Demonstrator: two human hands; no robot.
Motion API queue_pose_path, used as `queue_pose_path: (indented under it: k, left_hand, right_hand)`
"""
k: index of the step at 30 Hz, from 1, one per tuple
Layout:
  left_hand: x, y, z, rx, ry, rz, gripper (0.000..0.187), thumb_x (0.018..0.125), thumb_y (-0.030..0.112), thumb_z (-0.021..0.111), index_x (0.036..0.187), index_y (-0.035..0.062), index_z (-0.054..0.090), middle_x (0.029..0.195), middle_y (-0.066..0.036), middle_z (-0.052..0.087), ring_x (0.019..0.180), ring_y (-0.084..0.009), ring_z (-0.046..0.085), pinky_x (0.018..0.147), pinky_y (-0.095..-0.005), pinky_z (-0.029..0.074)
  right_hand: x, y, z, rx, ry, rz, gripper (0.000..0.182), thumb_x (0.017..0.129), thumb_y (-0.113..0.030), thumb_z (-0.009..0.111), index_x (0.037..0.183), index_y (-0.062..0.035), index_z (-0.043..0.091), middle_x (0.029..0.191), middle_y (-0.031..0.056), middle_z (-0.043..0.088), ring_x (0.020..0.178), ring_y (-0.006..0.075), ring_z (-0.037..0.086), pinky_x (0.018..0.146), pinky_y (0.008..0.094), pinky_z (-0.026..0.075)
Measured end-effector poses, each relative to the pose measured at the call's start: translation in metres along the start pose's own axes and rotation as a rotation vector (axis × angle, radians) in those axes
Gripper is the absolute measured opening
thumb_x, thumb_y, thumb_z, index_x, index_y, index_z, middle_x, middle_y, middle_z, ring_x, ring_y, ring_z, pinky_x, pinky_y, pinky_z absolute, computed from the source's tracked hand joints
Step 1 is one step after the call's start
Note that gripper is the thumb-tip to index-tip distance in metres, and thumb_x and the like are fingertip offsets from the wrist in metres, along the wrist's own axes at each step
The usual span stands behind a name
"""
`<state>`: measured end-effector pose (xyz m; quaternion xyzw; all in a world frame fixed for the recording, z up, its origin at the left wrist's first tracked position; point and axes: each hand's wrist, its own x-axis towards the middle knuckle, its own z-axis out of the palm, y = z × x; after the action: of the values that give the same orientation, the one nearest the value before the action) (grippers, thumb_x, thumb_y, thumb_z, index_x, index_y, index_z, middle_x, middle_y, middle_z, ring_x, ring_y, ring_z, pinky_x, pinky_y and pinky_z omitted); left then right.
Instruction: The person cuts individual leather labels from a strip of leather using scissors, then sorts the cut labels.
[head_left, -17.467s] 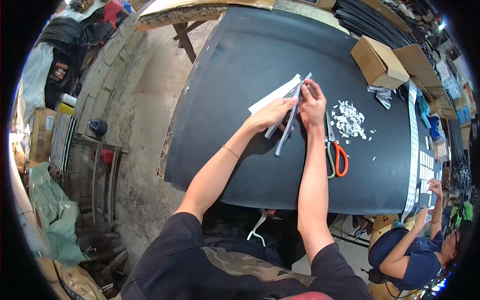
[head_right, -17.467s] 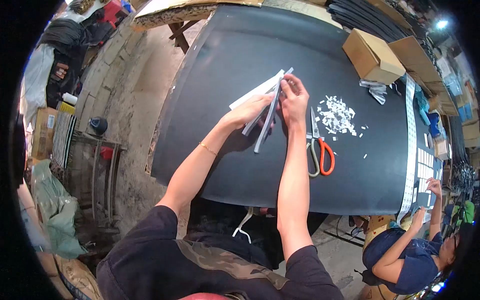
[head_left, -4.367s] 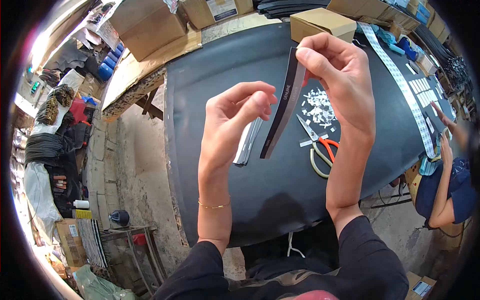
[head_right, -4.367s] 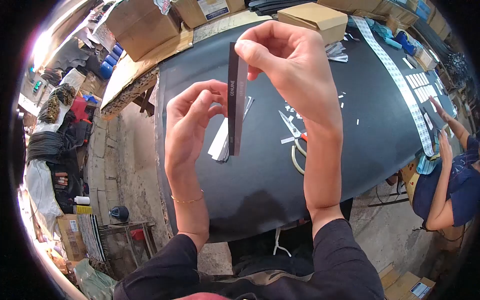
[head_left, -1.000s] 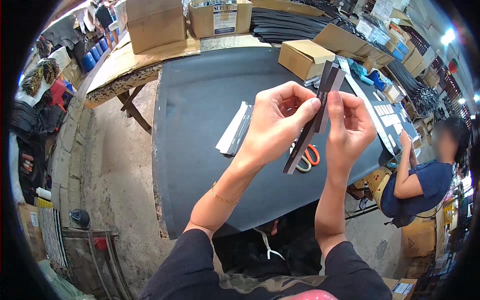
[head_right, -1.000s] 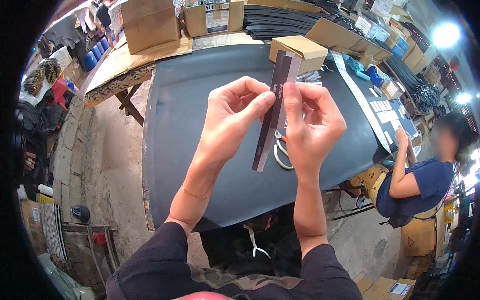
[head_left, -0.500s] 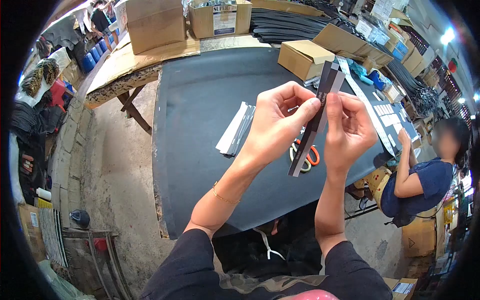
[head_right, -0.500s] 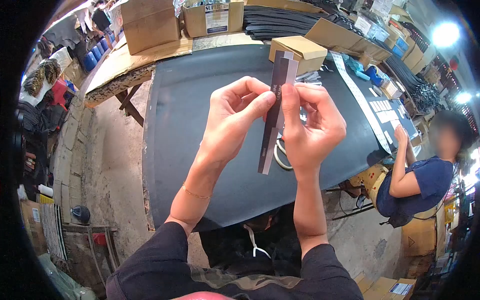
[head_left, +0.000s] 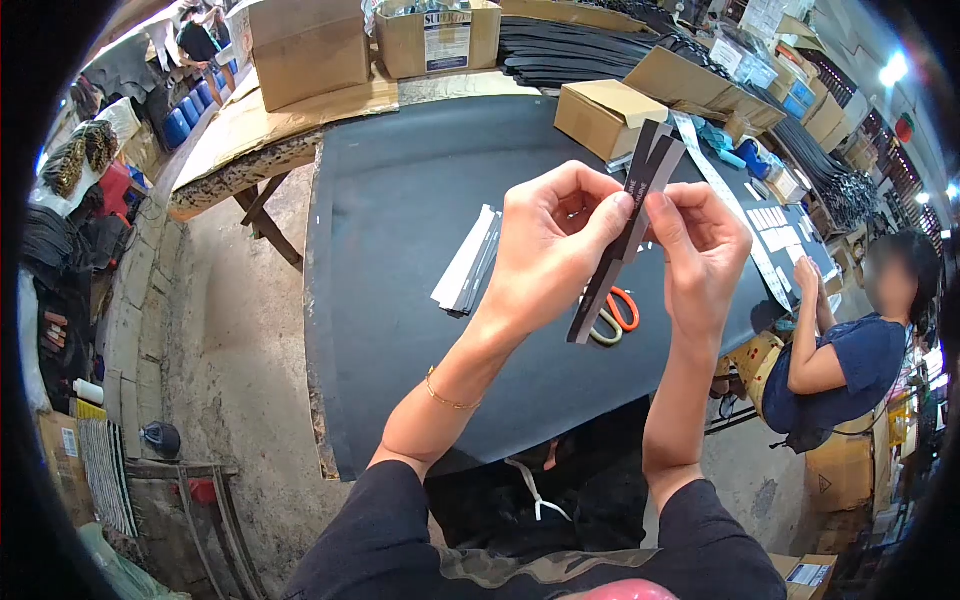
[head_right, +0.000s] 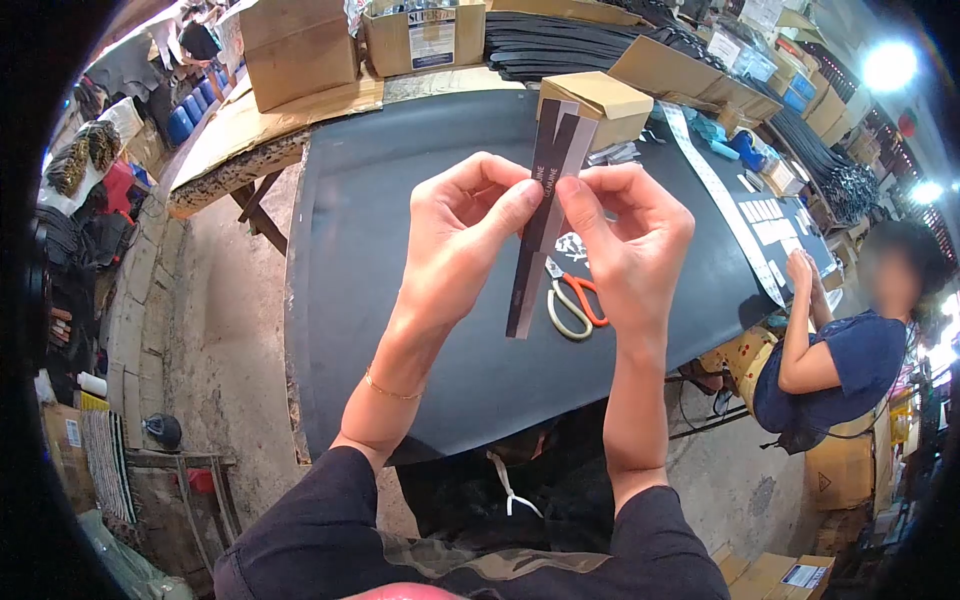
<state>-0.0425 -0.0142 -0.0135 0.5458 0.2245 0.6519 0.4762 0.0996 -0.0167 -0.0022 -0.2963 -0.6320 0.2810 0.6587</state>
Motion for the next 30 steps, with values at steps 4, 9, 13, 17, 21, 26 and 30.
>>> queue_pose_path:
  k: [4, 9, 13, 17, 21, 26, 30]
  left_hand:
    - [0.0, 0.002, -0.003, -0.018, -0.031, -0.034, 0.009, 0.087, 0.005, 0.061, 0.086, -0.004, 0.061, 0.075, -0.008, 0.065, 0.067, -0.0094, 0.063, 0.06, -0.0212, 0.051]
    - [-0.001, 0.003, -0.002, -0.02, -0.041, -0.075, 0.009, 0.086, 0.007, 0.063, 0.087, -0.0014, 0.063, 0.08, -0.003, 0.064, 0.072, -0.0069, 0.056, 0.065, -0.0222, 0.046]
    - [-0.001, 0.002, -0.002, -0.024, -0.035, -0.075, 0.009, 0.087, 0.007, 0.063, 0.089, -0.0019, 0.063, 0.082, -0.004, 0.064, 0.075, -0.0077, 0.058, 0.069, -0.0229, 0.048]
    - [-0.002, 0.002, 0.0, -0.041, -0.033, -0.074, 0.01, 0.087, 0.007, 0.063, 0.09, -0.0024, 0.063, 0.083, -0.005, 0.064, 0.078, -0.0084, 0.059, 0.073, -0.024, 0.049]
    - [-0.002, 0.001, 0.002, -0.043, -0.031, -0.063, 0.01, 0.087, 0.007, 0.063, 0.09, -0.0027, 0.063, 0.084, -0.005, 0.065, 0.078, -0.0083, 0.059, 0.072, -0.0235, 0.049]
    - [-0.001, -0.003, 0.003, 0.098, 0.016, 0.014, 0.011, 0.087, 0.007, 0.061, 0.086, -0.0045, 0.062, 0.072, -0.005, 0.064, 0.065, -0.0072, 0.06, 0.057, -0.0206, 0.049]
    - [0.0, 0.002, 0.0, 0.133, -0.021, -0.018, 0.012, 0.086, 0.007, 0.062, 0.085, -0.0047, 0.063, 0.071, -0.004, 0.063, 0.065, -0.0063, 0.059, 0.058, -0.0205, 0.048]
  right_hand:
    - [0.003, -0.005, -0.003, -0.007, -0.055, 0.053, 0.011, 0.083, -0.006, 0.069, 0.084, 0.0037, 0.064, 0.076, 0.0067, 0.065, 0.066, 0.0098, 0.061, 0.058, 0.0214, 0.05]
    - [0.002, -0.007, -0.003, -0.048, -0.053, 0.052, 0.012, 0.083, -0.007, 0.069, 0.083, 0.0038, 0.064, 0.076, 0.0068, 0.065, 0.066, 0.0098, 0.061, 0.058, 0.0216, 0.05]
    - [0.001, -0.007, -0.002, -0.039, -0.046, 0.051, 0.011, 0.083, -0.006, 0.069, 0.083, 0.0037, 0.064, 0.076, 0.0065, 0.065, 0.067, 0.0094, 0.061, 0.058, 0.0215, 0.05]
    - [0.001, -0.006, -0.003, -0.052, -0.032, 0.038, 0.011, 0.083, -0.006, 0.069, 0.083, 0.0037, 0.064, 0.076, 0.0063, 0.065, 0.067, 0.0091, 0.061, 0.058, 0.0213, 0.05]
    - [0.0, -0.007, -0.003, -0.031, -0.026, 0.054, 0.01, 0.083, -0.005, 0.069, 0.083, 0.0036, 0.064, 0.075, 0.0059, 0.065, 0.067, 0.0088, 0.061, 0.059, 0.0213, 0.05]
    - [0.006, -0.01, -0.009, -0.016, -0.112, 0.11, 0.018, 0.082, -0.007, 0.068, 0.095, 0.0042, 0.062, 0.083, 0.0054, 0.064, 0.075, 0.0085, 0.06, 0.063, 0.022, 0.051]
    - [0.027, -0.02, -0.021, -0.064, -0.14, 0.006, 0.029, 0.08, -0.009, 0.069, 0.105, 0.0032, 0.06, 0.088, 0.0059, 0.063, 0.08, 0.0084, 0.06, 0.067, 0.0222, 0.05]
